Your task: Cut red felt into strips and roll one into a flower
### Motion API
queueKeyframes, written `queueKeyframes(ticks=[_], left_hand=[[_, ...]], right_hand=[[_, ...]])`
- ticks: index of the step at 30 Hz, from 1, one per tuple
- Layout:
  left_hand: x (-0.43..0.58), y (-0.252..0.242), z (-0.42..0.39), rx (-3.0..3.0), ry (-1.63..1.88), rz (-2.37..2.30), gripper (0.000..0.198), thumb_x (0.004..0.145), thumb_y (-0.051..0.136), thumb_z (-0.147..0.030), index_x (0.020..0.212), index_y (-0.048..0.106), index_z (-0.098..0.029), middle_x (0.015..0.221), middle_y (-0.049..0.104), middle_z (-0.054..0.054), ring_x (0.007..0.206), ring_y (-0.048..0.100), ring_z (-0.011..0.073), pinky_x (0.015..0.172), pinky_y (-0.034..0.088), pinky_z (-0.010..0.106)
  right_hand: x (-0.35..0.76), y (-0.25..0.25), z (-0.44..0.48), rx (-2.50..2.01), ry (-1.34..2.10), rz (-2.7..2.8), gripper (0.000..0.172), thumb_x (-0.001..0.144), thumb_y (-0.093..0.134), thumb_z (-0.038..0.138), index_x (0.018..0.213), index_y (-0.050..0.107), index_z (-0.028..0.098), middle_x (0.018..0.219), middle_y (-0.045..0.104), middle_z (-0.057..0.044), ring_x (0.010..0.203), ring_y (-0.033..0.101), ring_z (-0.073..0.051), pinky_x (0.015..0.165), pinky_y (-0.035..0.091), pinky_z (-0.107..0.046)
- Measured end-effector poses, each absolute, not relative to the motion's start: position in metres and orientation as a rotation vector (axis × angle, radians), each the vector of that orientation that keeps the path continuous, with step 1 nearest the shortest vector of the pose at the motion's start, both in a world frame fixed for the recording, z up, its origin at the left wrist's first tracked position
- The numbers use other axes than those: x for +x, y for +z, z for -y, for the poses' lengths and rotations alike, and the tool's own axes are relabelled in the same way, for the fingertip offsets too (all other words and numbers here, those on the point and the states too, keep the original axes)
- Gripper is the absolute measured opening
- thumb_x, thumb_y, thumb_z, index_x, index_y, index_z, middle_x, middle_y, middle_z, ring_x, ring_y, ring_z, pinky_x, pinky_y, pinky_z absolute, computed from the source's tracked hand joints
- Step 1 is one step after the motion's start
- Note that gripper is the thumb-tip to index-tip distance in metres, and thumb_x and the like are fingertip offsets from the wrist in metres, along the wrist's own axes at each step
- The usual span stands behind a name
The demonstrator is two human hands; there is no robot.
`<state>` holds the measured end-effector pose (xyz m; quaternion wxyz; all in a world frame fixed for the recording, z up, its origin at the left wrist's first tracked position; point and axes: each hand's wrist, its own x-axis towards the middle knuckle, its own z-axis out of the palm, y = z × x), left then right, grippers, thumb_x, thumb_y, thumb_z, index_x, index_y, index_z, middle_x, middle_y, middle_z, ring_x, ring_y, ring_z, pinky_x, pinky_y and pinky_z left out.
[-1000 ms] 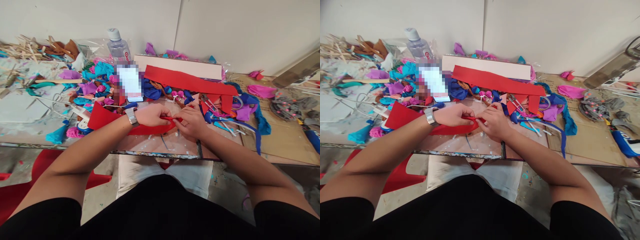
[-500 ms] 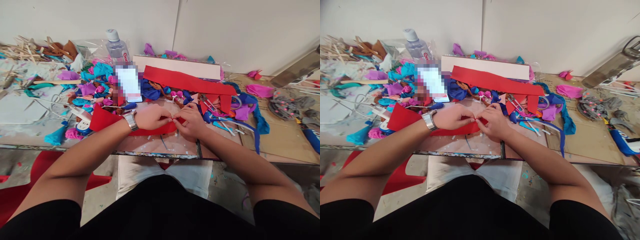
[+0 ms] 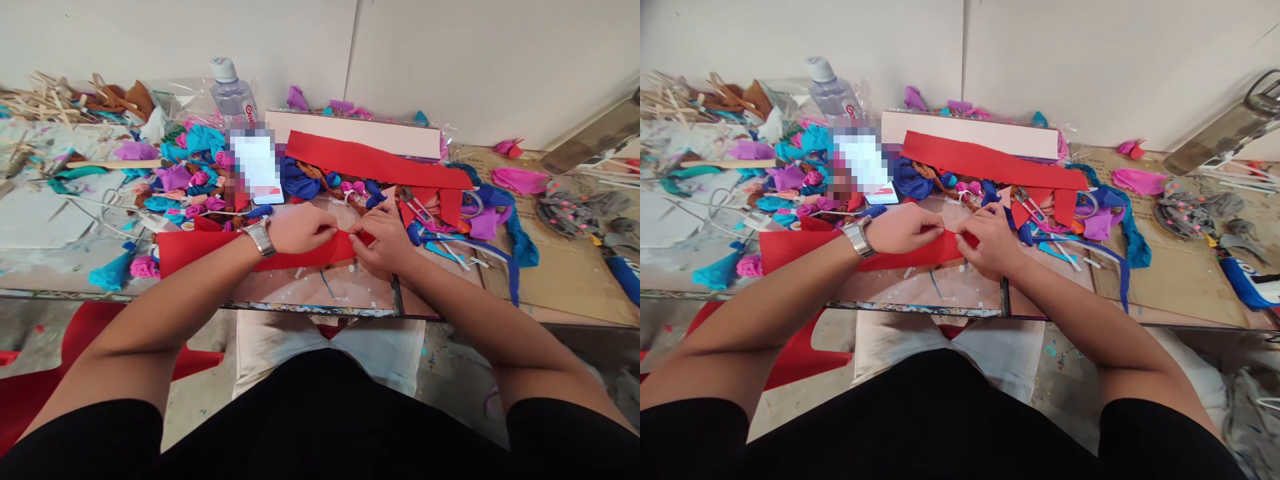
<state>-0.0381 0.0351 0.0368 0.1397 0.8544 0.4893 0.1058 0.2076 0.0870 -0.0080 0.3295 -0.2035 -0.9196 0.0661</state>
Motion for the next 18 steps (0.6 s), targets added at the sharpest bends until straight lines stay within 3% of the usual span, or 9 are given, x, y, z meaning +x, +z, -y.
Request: queueKeyframes(ticks=[7, 13, 18], left_hand=[[-0.048, 0.0345, -0.0426, 2.397, 0.32, -1.585, 0.032, 0.098, 0.05, -0.033, 0.08, 0.072, -0.018, 0.068, 0.065, 0.005, 0.06, 0.047, 0.0162, 0.063, 0.029, 0.033], [-0.0442, 0.0329, -0.0388, 2.399, 0.315, -1.366, 0.036, 0.097, 0.056, -0.039, 0.117, 0.079, -0.019, 0.1, 0.081, 0.007, 0.081, 0.066, 0.0198, 0.075, 0.04, 0.03], [-0.0385, 0.0315, -0.0373, 2.386, 0.311, -1.186, 0.03, 0.099, 0.057, -0.039, 0.093, 0.077, -0.018, 0.078, 0.072, 0.003, 0.067, 0.055, 0.0145, 0.067, 0.035, 0.029]], right_hand=[[0.2083, -0.01, -0.0878, -0.553, 0.181, 2.369, 0.014, 0.097, 0.064, 0.028, 0.085, 0.068, 0.023, 0.082, 0.078, -0.003, 0.078, 0.068, -0.022, 0.098, 0.04, -0.048], [0.207, -0.0116, -0.0871, -0.517, 0.217, 2.407, 0.013, 0.099, 0.064, 0.029, 0.088, 0.069, 0.023, 0.085, 0.08, -0.003, 0.079, 0.068, -0.022, 0.102, 0.038, -0.05], [0.2061, -0.0103, -0.0828, -0.497, 0.231, 2.44, 0.012, 0.1, 0.065, 0.031, 0.093, 0.072, 0.023, 0.087, 0.081, -0.002, 0.082, 0.069, -0.022, 0.102, 0.038, -0.05]])
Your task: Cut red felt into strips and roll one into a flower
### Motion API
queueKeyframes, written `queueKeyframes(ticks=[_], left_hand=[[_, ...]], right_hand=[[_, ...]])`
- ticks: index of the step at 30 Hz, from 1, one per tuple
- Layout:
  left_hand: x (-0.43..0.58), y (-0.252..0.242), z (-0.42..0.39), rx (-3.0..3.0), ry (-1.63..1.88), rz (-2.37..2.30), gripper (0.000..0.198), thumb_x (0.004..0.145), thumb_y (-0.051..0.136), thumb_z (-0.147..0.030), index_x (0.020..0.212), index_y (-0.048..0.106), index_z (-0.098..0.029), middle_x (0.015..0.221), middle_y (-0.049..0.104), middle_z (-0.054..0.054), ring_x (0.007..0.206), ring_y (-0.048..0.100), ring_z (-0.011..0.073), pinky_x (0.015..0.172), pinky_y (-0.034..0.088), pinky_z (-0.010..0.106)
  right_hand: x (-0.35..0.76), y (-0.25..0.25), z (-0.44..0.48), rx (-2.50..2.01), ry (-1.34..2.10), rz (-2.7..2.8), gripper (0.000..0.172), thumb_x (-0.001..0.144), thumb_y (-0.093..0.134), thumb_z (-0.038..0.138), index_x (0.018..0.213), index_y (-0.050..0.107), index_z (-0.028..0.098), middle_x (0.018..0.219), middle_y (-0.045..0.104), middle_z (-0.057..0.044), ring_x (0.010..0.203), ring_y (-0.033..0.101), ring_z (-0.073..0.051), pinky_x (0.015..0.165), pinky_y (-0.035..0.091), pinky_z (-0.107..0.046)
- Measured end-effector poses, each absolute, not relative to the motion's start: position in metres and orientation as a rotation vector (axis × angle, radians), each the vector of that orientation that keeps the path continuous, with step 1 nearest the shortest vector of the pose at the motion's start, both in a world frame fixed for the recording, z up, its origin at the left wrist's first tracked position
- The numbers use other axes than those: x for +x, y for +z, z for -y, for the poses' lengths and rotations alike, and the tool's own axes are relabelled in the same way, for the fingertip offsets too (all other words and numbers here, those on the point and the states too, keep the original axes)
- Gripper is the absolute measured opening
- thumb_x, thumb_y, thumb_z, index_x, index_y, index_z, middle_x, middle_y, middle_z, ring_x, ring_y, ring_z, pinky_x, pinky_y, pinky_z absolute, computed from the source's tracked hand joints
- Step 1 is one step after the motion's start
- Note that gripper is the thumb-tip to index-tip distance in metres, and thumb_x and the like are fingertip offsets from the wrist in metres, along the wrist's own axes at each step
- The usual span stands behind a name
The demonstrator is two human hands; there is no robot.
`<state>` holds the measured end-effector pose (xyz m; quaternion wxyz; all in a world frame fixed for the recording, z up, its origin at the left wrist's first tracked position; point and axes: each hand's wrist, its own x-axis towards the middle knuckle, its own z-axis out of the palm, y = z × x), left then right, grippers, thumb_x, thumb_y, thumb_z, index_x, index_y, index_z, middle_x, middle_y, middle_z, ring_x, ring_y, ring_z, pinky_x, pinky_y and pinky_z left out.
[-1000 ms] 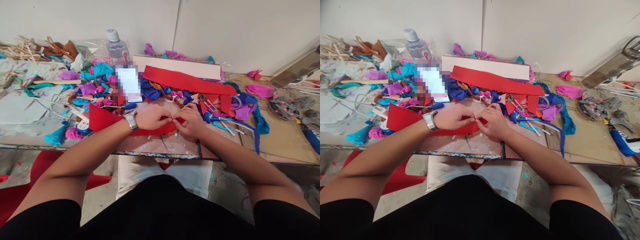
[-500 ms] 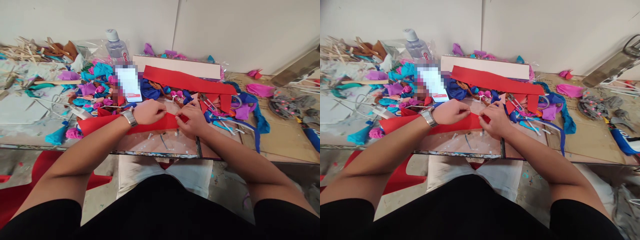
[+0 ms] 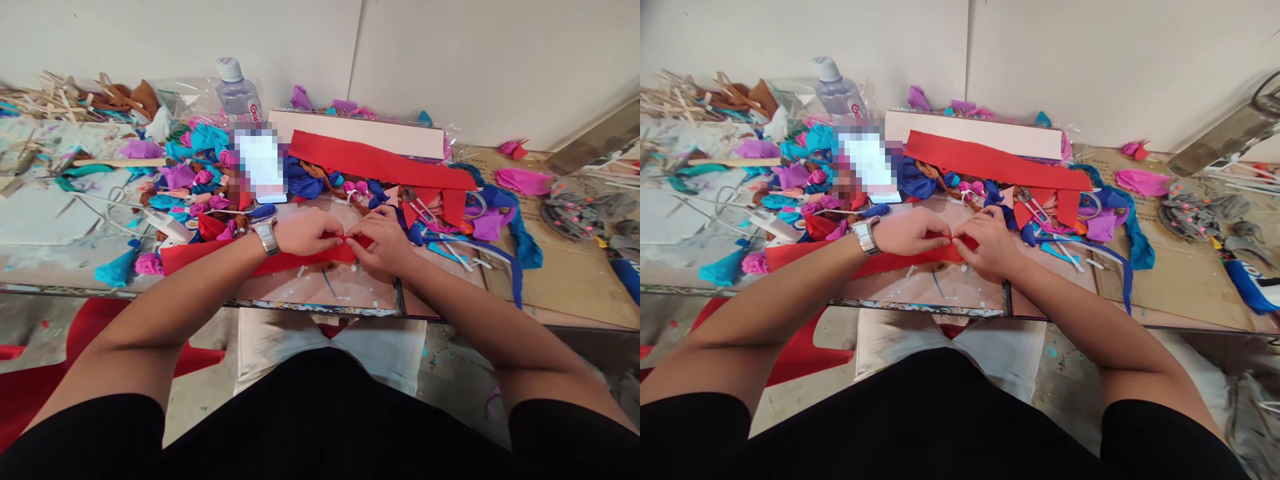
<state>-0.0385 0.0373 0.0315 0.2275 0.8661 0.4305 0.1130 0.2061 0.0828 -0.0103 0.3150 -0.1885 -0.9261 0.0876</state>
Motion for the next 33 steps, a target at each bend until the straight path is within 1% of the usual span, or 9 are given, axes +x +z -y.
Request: queueKeyframes(ticks=[4, 7, 10, 12, 15, 20, 22, 26, 33], left_hand=[[-0.0376, 0.0317, -0.0377, 2.342, 0.321, -1.183, 0.031, 0.098, 0.058, -0.039, 0.079, 0.07, -0.018, 0.067, 0.06, 0.0, 0.061, 0.043, 0.0123, 0.063, 0.028, 0.03], [-0.0381, 0.0327, -0.038, 2.293, 0.313, -1.166, 0.028, 0.096, 0.059, -0.037, 0.078, 0.068, -0.018, 0.065, 0.055, -0.002, 0.06, 0.041, 0.0117, 0.062, 0.027, 0.03], [-0.0383, 0.0324, -0.0383, 2.217, 0.328, -1.148, 0.022, 0.093, 0.059, -0.033, 0.086, 0.072, -0.017, 0.066, 0.056, -0.003, 0.061, 0.042, 0.0113, 0.063, 0.027, 0.029], [-0.0382, 0.0314, -0.0385, 2.177, 0.341, -1.147, 0.023, 0.093, 0.057, -0.033, 0.089, 0.074, -0.017, 0.066, 0.057, -0.003, 0.061, 0.042, 0.0111, 0.063, 0.028, 0.029], [-0.0385, 0.0308, -0.0383, 2.171, 0.348, -1.142, 0.023, 0.093, 0.057, -0.033, 0.088, 0.073, -0.017, 0.067, 0.058, -0.003, 0.062, 0.043, 0.0112, 0.064, 0.029, 0.029], [-0.0424, 0.0343, -0.0385, 2.247, 0.287, -1.184, 0.017, 0.089, 0.057, -0.026, 0.083, 0.07, -0.017, 0.069, 0.059, -0.002, 0.065, 0.045, 0.0128, 0.065, 0.03, 0.03], [-0.0439, 0.0355, -0.0391, 2.264, 0.276, -1.19, 0.016, 0.087, 0.055, -0.023, 0.083, 0.069, -0.017, 0.071, 0.059, -0.001, 0.065, 0.045, 0.0134, 0.065, 0.029, 0.03], [-0.0433, 0.0364, -0.0395, 2.266, 0.278, -1.177, 0.014, 0.084, 0.054, -0.019, 0.085, 0.067, -0.018, 0.075, 0.061, 0.0, 0.069, 0.048, 0.0147, 0.067, 0.031, 0.03], [-0.0412, 0.0383, -0.038, 2.239, 0.247, -1.187, 0.015, 0.087, 0.052, -0.021, 0.089, 0.067, -0.018, 0.08, 0.064, 0.001, 0.073, 0.052, 0.0156, 0.07, 0.032, 0.03]], right_hand=[[0.2058, -0.0102, -0.0818, -0.501, 0.222, 2.45, 0.009, 0.099, 0.067, 0.03, 0.097, 0.074, 0.025, 0.087, 0.082, -0.002, 0.083, 0.07, -0.023, 0.103, 0.039, -0.05], [0.2058, -0.0108, -0.0822, -0.495, 0.215, 2.444, 0.009, 0.1, 0.066, 0.028, 0.097, 0.074, 0.025, 0.085, 0.082, -0.001, 0.082, 0.07, -0.023, 0.104, 0.041, -0.049], [0.2059, -0.0115, -0.0824, -0.461, 0.221, 2.431, 0.007, 0.1, 0.068, 0.028, 0.098, 0.074, 0.026, 0.088, 0.082, 0.0, 0.082, 0.071, -0.022, 0.103, 0.042, -0.048], [0.2059, -0.0118, -0.0825, -0.45, 0.227, 2.425, 0.006, 0.1, 0.068, 0.028, 0.099, 0.074, 0.026, 0.09, 0.083, 0.0, 0.083, 0.072, -0.022, 0.102, 0.042, -0.048], [0.2053, -0.0122, -0.0828, -0.467, 0.223, 2.42, 0.006, 0.099, 0.068, 0.027, 0.097, 0.074, 0.026, 0.09, 0.083, -0.001, 0.082, 0.071, -0.023, 0.102, 0.042, -0.048], [0.2055, -0.0131, -0.0842, -0.489, 0.185, 2.41, 0.007, 0.098, 0.066, 0.026, 0.095, 0.073, 0.026, 0.089, 0.082, -0.001, 0.082, 0.07, -0.023, 0.101, 0.041, -0.049], [0.2063, -0.0133, -0.0845, -0.494, 0.19, 2.414, 0.007, 0.098, 0.067, 0.028, 0.098, 0.073, 0.026, 0.091, 0.082, -0.002, 0.083, 0.07, -0.023, 0.101, 0.041, -0.05], [0.2073, -0.0128, -0.0836, -0.467, 0.202, 2.431, 0.012, 0.097, 0.068, 0.032, 0.105, 0.075, 0.026, 0.09, 0.082, -0.003, 0.083, 0.07, -0.024, 0.101, 0.041, -0.051], [0.2068, -0.0131, -0.0835, -0.469, 0.194, 2.411, 0.008, 0.099, 0.068, 0.027, 0.102, 0.075, 0.027, 0.087, 0.082, 0.0, 0.083, 0.071, -0.022, 0.102, 0.041, -0.049]])
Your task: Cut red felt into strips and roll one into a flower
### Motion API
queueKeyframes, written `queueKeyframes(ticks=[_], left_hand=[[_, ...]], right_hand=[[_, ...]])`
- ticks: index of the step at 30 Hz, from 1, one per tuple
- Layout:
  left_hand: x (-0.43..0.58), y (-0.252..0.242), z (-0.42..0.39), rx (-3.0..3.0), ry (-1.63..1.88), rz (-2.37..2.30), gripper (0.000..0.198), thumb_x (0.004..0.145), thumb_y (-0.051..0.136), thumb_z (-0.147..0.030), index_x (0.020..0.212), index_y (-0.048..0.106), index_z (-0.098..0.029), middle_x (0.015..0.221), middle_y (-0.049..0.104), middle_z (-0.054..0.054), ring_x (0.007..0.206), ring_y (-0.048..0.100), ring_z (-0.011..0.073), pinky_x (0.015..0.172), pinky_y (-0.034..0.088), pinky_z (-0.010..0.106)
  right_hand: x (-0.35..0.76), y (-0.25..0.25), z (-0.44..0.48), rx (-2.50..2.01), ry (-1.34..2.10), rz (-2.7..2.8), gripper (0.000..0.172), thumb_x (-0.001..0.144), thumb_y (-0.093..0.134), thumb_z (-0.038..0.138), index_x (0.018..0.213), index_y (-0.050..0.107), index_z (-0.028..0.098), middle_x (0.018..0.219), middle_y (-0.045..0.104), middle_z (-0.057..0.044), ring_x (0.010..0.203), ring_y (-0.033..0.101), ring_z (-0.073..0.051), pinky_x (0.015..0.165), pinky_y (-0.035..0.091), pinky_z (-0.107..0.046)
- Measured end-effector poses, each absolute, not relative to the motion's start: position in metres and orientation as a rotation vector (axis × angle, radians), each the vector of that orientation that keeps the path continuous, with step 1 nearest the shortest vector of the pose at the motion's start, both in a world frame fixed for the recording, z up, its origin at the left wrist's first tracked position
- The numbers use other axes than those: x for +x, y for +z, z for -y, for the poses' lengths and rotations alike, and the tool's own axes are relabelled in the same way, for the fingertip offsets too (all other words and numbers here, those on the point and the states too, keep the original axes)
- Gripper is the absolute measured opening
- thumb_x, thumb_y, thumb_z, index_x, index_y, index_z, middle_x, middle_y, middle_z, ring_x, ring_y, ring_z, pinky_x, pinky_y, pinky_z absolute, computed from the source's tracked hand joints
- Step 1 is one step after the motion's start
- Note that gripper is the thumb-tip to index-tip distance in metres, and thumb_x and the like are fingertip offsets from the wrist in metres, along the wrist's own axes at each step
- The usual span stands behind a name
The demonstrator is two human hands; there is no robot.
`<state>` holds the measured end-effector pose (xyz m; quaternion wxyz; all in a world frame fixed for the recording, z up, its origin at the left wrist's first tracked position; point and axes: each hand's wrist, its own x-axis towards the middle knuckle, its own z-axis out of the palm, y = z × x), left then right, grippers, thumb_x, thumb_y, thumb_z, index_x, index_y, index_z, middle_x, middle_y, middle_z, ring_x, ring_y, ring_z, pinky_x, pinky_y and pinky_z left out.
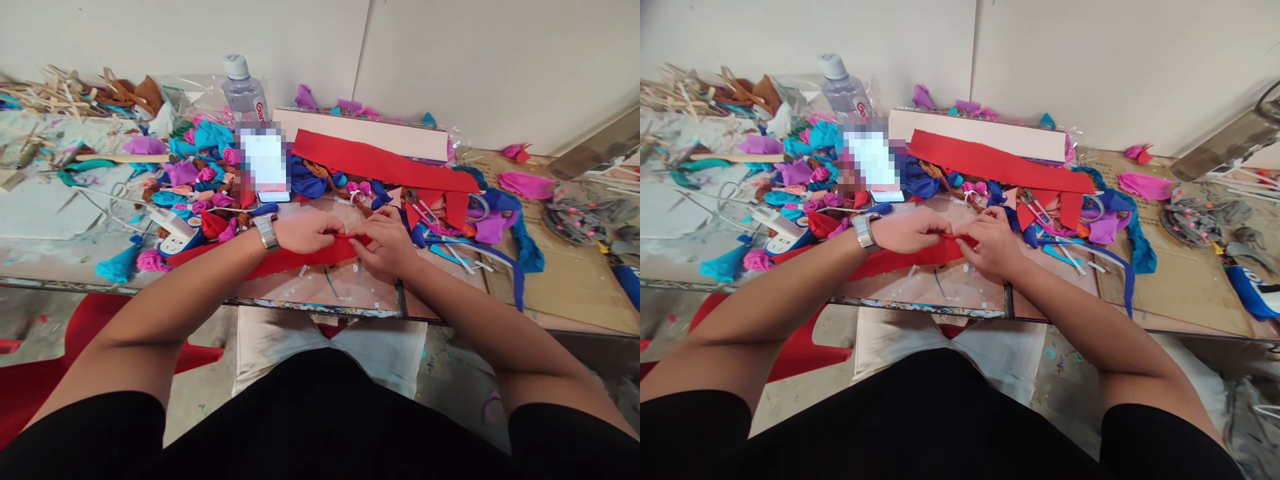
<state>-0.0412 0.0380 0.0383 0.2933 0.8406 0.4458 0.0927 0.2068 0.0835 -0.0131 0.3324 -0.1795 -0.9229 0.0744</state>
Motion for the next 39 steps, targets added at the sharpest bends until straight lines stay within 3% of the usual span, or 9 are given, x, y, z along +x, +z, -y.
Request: queueKeyframes(ticks=[8, 13, 17, 24, 31, 39], left_hand=[[-0.035, 0.038, -0.033, 2.258, 0.287, -1.222, 0.032, 0.102, 0.052, -0.043, 0.094, 0.069, -0.017, 0.076, 0.06, 0.0, 0.069, 0.049, 0.0148, 0.068, 0.03, 0.031], [-0.032, 0.037, -0.032, 2.225, 0.32, -1.248, 0.028, 0.1, 0.056, -0.042, 0.089, 0.065, -0.018, 0.075, 0.058, -0.001, 0.068, 0.048, 0.0144, 0.068, 0.029, 0.031], [-0.034, 0.035, -0.034, 2.185, 0.349, -1.214, 0.036, 0.104, 0.047, -0.045, 0.093, 0.066, -0.017, 0.077, 0.059, 0.0, 0.072, 0.05, 0.0153, 0.069, 0.031, 0.031], [-0.038, 0.035, -0.038, 2.135, 0.387, -1.231, 0.032, 0.102, 0.051, -0.042, 0.093, 0.069, -0.017, 0.075, 0.057, -0.001, 0.069, 0.048, 0.0139, 0.068, 0.032, 0.03], [-0.034, 0.035, -0.029, 2.31, 0.505, -1.225, 0.034, 0.098, 0.063, -0.046, 0.113, 0.074, -0.018, 0.097, 0.076, 0.005, 0.079, 0.062, 0.0172, 0.074, 0.04, 0.029], [-0.027, 0.037, -0.025, 2.519, 0.354, -1.386, 0.042, 0.109, 0.046, -0.042, 0.102, 0.081, -0.02, 0.079, 0.075, 0.007, 0.069, 0.063, 0.0188, 0.067, 0.035, 0.032]], right_hand=[[0.205, -0.014, -0.085, -0.453, 0.154, 2.366, 0.008, 0.096, 0.071, 0.022, 0.098, 0.077, 0.026, 0.087, 0.083, 0.0, 0.082, 0.073, -0.021, 0.099, 0.044, -0.047], [0.206, -0.012, -0.084, -0.414, 0.115, 2.377, 0.009, 0.097, 0.071, 0.022, 0.093, 0.077, 0.027, 0.085, 0.084, 0.002, 0.081, 0.074, -0.02, 0.1, 0.046, -0.047], [0.207, -0.01, -0.083, -0.41, 0.087, 2.364, 0.011, 0.098, 0.07, 0.022, 0.091, 0.076, 0.027, 0.083, 0.083, 0.001, 0.079, 0.073, -0.02, 0.101, 0.047, -0.047], [0.206, -0.009, -0.082, -0.478, 0.122, 2.371, 0.008, 0.099, 0.07, 0.027, 0.101, 0.078, 0.027, 0.088, 0.084, -0.001, 0.083, 0.074, -0.022, 0.095, 0.049, -0.046], [0.207, -0.01, -0.083, -0.474, 0.09, 2.335, 0.006, 0.099, 0.071, 0.027, 0.1, 0.077, 0.026, 0.09, 0.084, -0.001, 0.08, 0.073, -0.022, 0.098, 0.047, -0.047], [0.207, -0.009, -0.084, -0.484, 0.083, 2.33, 0.004, 0.096, 0.071, 0.026, 0.093, 0.071, 0.024, 0.082, 0.08, 0.0, 0.076, 0.07, -0.021, 0.1, 0.043, -0.049]])
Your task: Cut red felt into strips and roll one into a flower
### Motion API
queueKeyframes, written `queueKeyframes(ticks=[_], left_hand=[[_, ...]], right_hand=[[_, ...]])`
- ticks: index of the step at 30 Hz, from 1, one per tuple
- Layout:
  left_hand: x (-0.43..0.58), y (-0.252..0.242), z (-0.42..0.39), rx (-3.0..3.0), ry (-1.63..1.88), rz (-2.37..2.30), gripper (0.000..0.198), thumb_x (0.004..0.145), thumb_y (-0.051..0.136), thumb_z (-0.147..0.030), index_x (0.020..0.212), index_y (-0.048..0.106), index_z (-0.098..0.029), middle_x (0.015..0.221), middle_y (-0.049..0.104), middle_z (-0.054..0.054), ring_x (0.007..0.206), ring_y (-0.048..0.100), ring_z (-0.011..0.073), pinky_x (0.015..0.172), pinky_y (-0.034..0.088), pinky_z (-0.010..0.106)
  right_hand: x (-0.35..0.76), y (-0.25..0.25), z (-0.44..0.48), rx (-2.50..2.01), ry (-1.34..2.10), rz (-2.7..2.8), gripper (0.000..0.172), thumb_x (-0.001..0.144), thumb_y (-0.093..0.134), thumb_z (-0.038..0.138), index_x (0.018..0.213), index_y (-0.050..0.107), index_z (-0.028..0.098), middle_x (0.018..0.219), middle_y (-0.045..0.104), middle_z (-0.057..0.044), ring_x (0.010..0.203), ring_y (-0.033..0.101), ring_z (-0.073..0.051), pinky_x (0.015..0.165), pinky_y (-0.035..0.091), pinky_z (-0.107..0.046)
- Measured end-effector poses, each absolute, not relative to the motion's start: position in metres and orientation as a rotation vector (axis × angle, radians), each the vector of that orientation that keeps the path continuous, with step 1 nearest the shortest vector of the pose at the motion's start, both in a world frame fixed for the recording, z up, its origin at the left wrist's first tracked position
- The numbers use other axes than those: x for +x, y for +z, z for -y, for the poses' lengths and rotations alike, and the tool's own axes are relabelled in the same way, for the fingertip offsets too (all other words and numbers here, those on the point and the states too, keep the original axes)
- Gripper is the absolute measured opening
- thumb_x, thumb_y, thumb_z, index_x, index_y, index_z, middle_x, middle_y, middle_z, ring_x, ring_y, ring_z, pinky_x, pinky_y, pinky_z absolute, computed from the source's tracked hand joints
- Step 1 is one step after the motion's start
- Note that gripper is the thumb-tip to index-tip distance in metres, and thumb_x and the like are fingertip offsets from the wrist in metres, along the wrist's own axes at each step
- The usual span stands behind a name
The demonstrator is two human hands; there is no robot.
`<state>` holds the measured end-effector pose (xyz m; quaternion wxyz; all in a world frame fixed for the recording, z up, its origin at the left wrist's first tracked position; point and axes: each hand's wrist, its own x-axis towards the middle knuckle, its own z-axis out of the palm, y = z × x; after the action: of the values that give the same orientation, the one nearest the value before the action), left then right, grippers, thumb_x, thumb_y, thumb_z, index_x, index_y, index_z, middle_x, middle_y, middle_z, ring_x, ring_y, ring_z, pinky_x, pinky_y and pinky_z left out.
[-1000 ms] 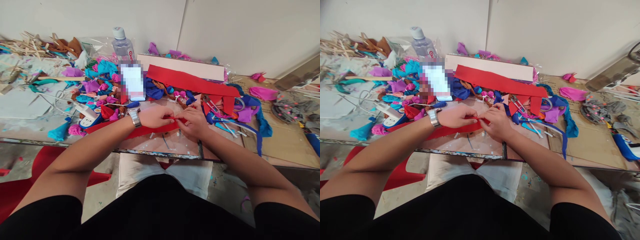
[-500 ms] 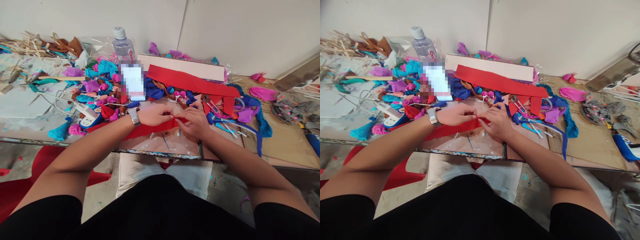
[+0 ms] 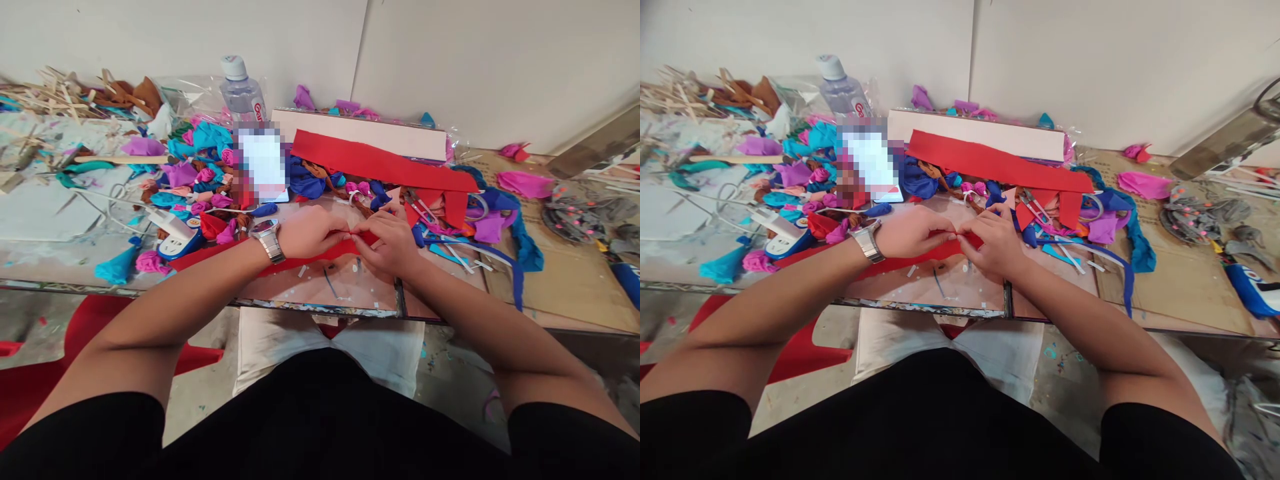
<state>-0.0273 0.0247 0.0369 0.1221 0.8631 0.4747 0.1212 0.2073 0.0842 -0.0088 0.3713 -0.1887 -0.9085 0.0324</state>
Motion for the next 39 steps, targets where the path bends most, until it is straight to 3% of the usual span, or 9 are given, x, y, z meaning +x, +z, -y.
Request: queueKeyframes(ticks=[14, 21, 28, 31, 35, 39], left_hand=[[-0.03, 0.032, -0.028, 2.43, 0.373, -1.315, 0.031, 0.098, 0.051, -0.027, 0.105, 0.08, -0.019, 0.091, 0.08, 0.007, 0.077, 0.067, 0.0188, 0.074, 0.043, 0.031], [-0.033, 0.036, -0.031, 2.265, 0.387, -1.255, 0.028, 0.097, 0.052, -0.032, 0.093, 0.075, -0.018, 0.076, 0.068, 0.001, 0.068, 0.053, 0.0144, 0.068, 0.037, 0.029], [-0.036, 0.037, -0.033, 2.173, 0.399, -1.182, 0.021, 0.088, 0.055, -0.023, 0.091, 0.074, -0.017, 0.073, 0.063, -0.001, 0.066, 0.049, 0.0128, 0.066, 0.035, 0.029], [-0.037, 0.038, -0.034, 2.119, 0.406, -1.171, 0.02, 0.089, 0.057, -0.027, 0.09, 0.074, -0.017, 0.073, 0.062, -0.002, 0.066, 0.048, 0.0126, 0.065, 0.034, 0.029], [-0.036, 0.039, -0.035, 2.099, 0.432, -1.187, 0.033, 0.099, 0.053, -0.04, 0.088, 0.073, -0.017, 0.07, 0.056, -0.002, 0.067, 0.046, 0.0128, 0.066, 0.034, 0.029], [-0.036, 0.035, -0.036, 2.082, 0.446, -1.227, 0.03, 0.098, 0.056, -0.04, 0.09, 0.073, -0.017, 0.07, 0.056, -0.002, 0.065, 0.045, 0.0124, 0.066, 0.033, 0.029]], right_hand=[[0.206, -0.012, -0.085, -0.472, 0.106, 2.354, 0.005, 0.098, 0.07, 0.024, 0.095, 0.074, 0.025, 0.086, 0.082, 0.001, 0.078, 0.072, -0.02, 0.1, 0.043, -0.047], [0.208, -0.01, -0.085, -0.422, 0.106, 2.402, 0.008, 0.1, 0.069, 0.024, 0.099, 0.076, 0.027, 0.089, 0.083, 0.001, 0.081, 0.073, -0.019, 0.096, 0.045, -0.044], [0.208, -0.008, -0.083, -0.398, 0.159, 2.398, 0.009, 0.099, 0.069, 0.025, 0.099, 0.078, 0.028, 0.087, 0.083, 0.001, 0.08, 0.073, -0.019, 0.104, 0.045, -0.048], [0.207, -0.007, -0.082, -0.385, 0.152, 2.398, 0.009, 0.1, 0.069, 0.025, 0.099, 0.078, 0.028, 0.089, 0.083, 0.0, 0.08, 0.074, -0.019, 0.104, 0.046, -0.048], [0.207, -0.008, -0.083, -0.36, 0.108, 2.379, 0.008, 0.101, 0.069, 0.025, 0.098, 0.077, 0.027, 0.089, 0.083, 0.0, 0.08, 0.073, -0.019, 0.104, 0.045, -0.048], [0.207, -0.01, -0.084, -0.417, 0.118, 2.39, 0.005, 0.1, 0.07, 0.027, 0.1, 0.076, 0.026, 0.091, 0.083, -0.001, 0.081, 0.073, -0.02, 0.097, 0.049, -0.044]])
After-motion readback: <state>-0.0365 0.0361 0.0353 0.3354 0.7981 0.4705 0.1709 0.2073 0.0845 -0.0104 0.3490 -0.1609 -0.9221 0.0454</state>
